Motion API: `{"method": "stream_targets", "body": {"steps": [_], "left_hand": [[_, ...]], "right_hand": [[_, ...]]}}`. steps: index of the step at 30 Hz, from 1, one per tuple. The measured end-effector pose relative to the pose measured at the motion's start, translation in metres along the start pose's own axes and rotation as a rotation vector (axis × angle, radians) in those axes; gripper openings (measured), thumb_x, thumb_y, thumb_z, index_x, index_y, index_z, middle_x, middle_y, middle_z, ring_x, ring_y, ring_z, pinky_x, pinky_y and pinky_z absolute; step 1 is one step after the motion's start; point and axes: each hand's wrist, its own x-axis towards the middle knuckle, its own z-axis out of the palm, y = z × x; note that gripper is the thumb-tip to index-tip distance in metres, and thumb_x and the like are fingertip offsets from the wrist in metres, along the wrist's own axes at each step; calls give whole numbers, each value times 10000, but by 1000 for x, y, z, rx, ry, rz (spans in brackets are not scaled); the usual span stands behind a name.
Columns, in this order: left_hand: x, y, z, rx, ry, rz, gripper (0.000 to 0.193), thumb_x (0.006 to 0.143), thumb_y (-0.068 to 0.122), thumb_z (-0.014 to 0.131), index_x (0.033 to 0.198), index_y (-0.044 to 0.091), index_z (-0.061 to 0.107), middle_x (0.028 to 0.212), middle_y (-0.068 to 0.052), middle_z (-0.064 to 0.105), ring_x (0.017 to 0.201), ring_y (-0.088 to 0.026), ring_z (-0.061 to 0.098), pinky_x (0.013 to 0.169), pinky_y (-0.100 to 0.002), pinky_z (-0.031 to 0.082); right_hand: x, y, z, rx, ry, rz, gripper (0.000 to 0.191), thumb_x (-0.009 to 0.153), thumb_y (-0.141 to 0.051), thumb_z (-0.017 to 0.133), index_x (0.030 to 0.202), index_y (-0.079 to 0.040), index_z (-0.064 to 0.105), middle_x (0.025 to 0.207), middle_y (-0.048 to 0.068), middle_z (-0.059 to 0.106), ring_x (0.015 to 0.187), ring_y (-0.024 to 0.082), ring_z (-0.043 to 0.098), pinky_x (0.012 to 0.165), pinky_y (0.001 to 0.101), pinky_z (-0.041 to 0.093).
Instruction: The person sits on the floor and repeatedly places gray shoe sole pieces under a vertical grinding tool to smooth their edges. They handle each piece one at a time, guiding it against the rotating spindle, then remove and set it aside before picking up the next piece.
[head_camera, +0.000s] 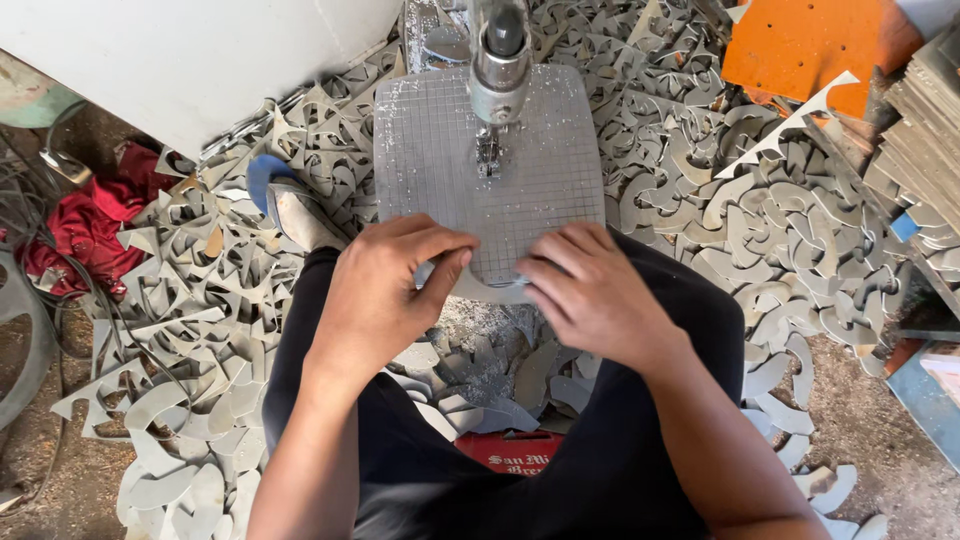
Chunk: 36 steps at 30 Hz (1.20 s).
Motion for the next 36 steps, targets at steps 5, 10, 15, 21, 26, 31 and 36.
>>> {"method": "stream_targets", "body": {"steps": [5, 10, 15, 21, 26, 31, 36], "left_hand": [[4, 8, 0, -38, 52, 62, 127, 905, 72, 744, 1028, 62, 776, 899, -99, 734, 837, -288, 718, 751, -397, 560], [1, 6, 2, -85, -29, 91, 123, 901, 76, 752, 1021, 62, 774, 895, -95, 743, 804, -276, 716, 735, -394, 560], [-12, -4, 38, -338, -535, 152, 162, 893, 202, 731, 1015, 105, 774, 908, -62, 766, 821, -226, 755, 745, -357, 588], [-25, -26, 184, 174, -1206, -91, 267, 835, 371, 749, 992, 161, 797, 957, -60, 779, 928, -269, 732, 785, -410, 554], [-29, -58, 255, 375, -1259, -361, 267, 824, 348, 756, 999, 149, 791, 956, -77, 770, 921, -278, 730, 788, -413, 559], [-52, -57, 280, 432, -1019, -464, 271, 814, 326, 764, 1006, 137, 784, 954, -94, 762, 913, -287, 727, 791, -417, 563], [-74, -52, 289, 461, -880, -478, 276, 804, 304, 771, 1013, 125, 778, 953, -111, 753, 906, -296, 725, 794, -421, 568]], "right_hand": [[-59, 53, -37, 96, 170, 207, 53, 852, -8, 689, 892, -42, 691, 934, 78, 668, 993, 257, 617, 901, 404, 498], [-159, 108, -106, -667, 219, 623, 114, 1029, -87, 749, 1048, 25, 747, 983, 208, 726, 993, 371, 686, 918, 444, 537], [-137, 79, -110, -352, -86, 1149, 294, 1072, -310, 669, 1121, -34, 759, 853, 199, 733, 755, 342, 693, 753, 496, 524], [-30, 19, 9, 411, -952, 294, 424, 952, -432, 571, 946, -57, 767, 866, 143, 749, 817, 324, 721, 757, 435, 564], [-35, 14, 50, 64, -1057, 347, 416, 884, -397, 649, 819, 4, 739, 839, 206, 727, 833, 385, 705, 771, 474, 557], [-35, 22, 55, 144, -1065, 384, 398, 879, -401, 660, 853, -15, 752, 843, 213, 723, 834, 395, 711, 769, 488, 564], [-34, 26, 66, 130, -1055, 458, 337, 854, -374, 664, 885, -53, 762, 856, 195, 732, 852, 389, 713, 777, 497, 560]]}}
